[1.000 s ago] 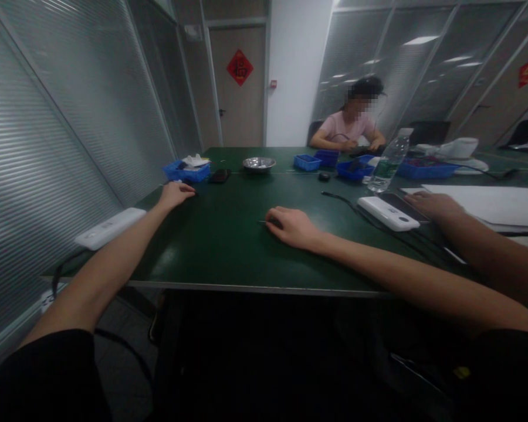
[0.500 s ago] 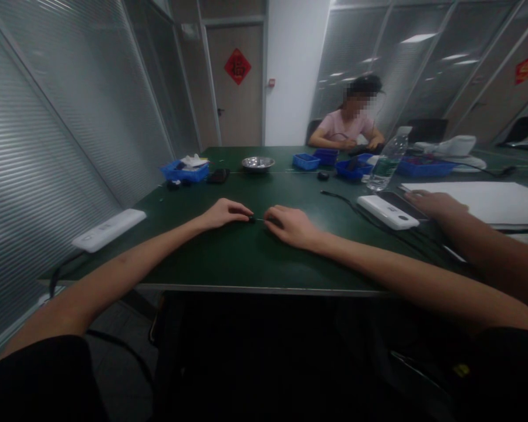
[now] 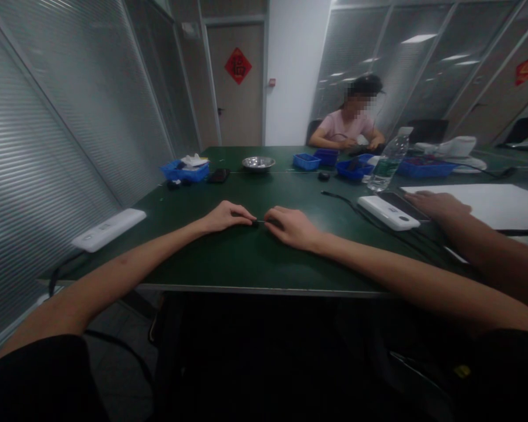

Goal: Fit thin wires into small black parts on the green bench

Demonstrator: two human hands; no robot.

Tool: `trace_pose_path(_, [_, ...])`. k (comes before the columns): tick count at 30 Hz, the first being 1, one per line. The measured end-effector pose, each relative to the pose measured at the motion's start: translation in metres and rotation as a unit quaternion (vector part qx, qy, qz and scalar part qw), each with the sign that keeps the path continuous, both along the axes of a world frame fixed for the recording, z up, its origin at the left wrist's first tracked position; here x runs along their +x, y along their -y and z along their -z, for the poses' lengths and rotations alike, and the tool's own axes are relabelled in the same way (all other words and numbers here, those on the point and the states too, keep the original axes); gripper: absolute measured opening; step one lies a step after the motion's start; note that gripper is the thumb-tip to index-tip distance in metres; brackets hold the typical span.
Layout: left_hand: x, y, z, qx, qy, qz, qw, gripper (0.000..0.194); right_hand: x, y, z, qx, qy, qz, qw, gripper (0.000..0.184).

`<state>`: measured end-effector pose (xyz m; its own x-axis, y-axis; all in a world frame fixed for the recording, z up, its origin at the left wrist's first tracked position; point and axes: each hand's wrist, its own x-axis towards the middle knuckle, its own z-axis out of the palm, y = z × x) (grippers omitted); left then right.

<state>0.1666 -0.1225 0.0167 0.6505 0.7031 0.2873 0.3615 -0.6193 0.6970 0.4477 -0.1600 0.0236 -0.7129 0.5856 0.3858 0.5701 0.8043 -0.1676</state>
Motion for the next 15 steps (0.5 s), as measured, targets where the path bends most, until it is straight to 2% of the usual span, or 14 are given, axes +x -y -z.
trace_pose_path(5, [0.0031,0.0017,0.0012,0.006,-0.002,0.013,1.0,0.028,-0.0005,0.0,-0.0008,-0.005,0.008,-0.027,1.0,0.023])
trace_pose_path(15, [0.0057,0.0055,-0.0036,-0.017,-0.02,0.04,0.999,0.038,-0.0017,0.0003,0.0,-0.006,-0.004,-0.005,1.0,0.023])
